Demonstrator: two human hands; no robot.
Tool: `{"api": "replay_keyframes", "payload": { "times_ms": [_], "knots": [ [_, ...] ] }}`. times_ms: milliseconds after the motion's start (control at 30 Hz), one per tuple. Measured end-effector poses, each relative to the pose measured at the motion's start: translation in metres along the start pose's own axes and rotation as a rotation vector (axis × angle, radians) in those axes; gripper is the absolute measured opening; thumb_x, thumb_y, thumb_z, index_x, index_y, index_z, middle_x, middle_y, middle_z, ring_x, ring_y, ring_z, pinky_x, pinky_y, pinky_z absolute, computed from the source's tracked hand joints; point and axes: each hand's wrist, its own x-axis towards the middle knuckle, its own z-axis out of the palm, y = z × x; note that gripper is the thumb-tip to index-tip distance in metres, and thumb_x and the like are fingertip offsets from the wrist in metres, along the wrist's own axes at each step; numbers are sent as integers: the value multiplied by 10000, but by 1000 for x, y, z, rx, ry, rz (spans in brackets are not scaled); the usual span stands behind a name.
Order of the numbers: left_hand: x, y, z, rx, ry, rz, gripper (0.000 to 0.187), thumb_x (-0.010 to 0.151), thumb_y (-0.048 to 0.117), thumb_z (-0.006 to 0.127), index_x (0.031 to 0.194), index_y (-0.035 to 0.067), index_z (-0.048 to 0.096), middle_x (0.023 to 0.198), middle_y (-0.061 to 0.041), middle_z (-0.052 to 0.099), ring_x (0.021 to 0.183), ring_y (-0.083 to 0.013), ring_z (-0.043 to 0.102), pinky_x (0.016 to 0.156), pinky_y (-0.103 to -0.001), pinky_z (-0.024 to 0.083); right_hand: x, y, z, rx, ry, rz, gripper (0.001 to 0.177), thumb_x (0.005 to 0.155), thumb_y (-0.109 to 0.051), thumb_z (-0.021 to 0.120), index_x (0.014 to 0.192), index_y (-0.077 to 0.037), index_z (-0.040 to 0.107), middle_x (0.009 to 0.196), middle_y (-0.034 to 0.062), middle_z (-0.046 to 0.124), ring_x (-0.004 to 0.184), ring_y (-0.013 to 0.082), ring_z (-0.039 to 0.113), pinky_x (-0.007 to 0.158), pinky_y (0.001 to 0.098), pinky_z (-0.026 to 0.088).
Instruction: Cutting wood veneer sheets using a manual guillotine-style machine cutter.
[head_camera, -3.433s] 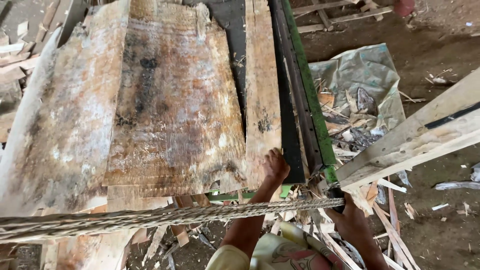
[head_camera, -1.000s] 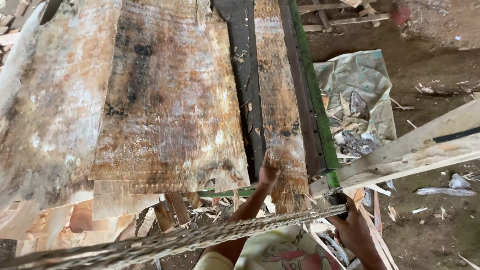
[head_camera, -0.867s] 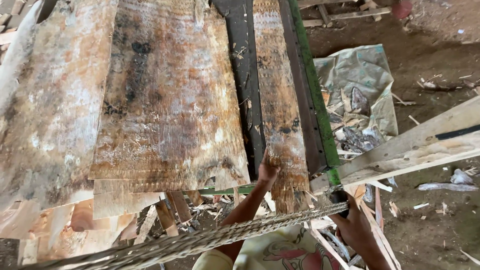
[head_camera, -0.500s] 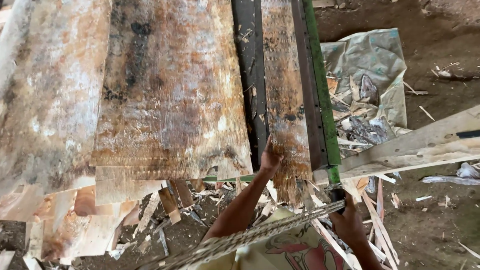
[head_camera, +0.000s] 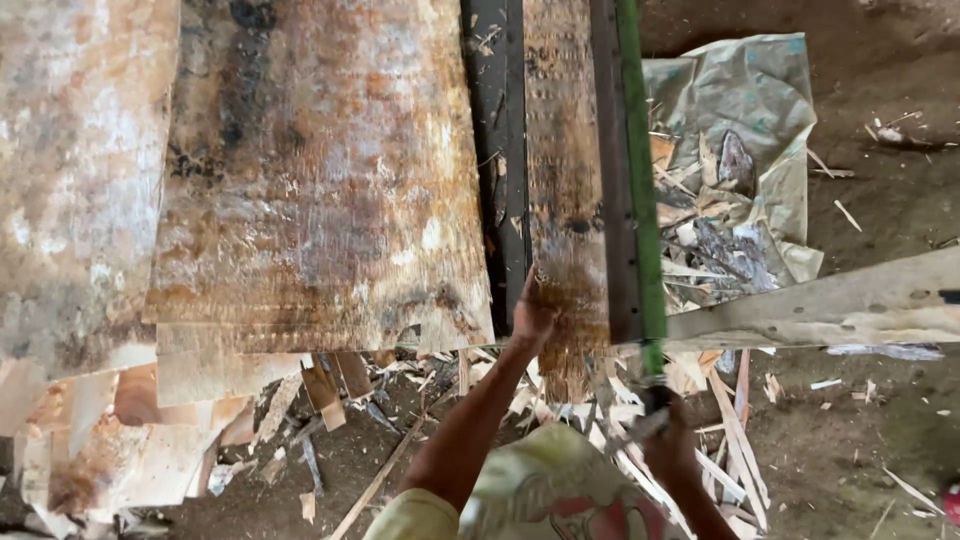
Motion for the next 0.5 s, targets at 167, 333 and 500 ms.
{"api": "replay_keyframes", "payload": {
  "times_ms": [167, 333, 500],
  "knots": [
    [-23, 65, -4, 108, 33, -40, 1043, 825, -191, 657, 1665, 215, 191, 1410, -132, 602, 744, -126, 608, 586, -269, 603, 18, 35, 41, -1, 51, -59, 557, 851, -154, 693, 1356, -65, 476, 924, 195, 724, 779, 354, 685, 649, 496, 550],
    [-14, 37, -10, 31, -12, -45, 1022, 802, -216, 645, 1658, 185, 254, 1301, -139, 700, 932, -188, 622, 780, -324, 592, -12, -74, -21, -54, -77, 254, 548, 882, -188, 662, 1391, -115, 471, 863, 246, 757, 733, 410, 760, 673, 500, 571],
    [20, 5, -35, -346, -105, -82, 885, 767, -242, 591, 1562, 106, 420, 1294, -92, 662, 1037, -249, 661, 894, -374, 584, -23, -113, -47, 17, -59, 154, 516, 863, -153, 616, 1357, -99, 474, 871, 188, 748, 635, 352, 754, 583, 500, 587]
  ]
}}
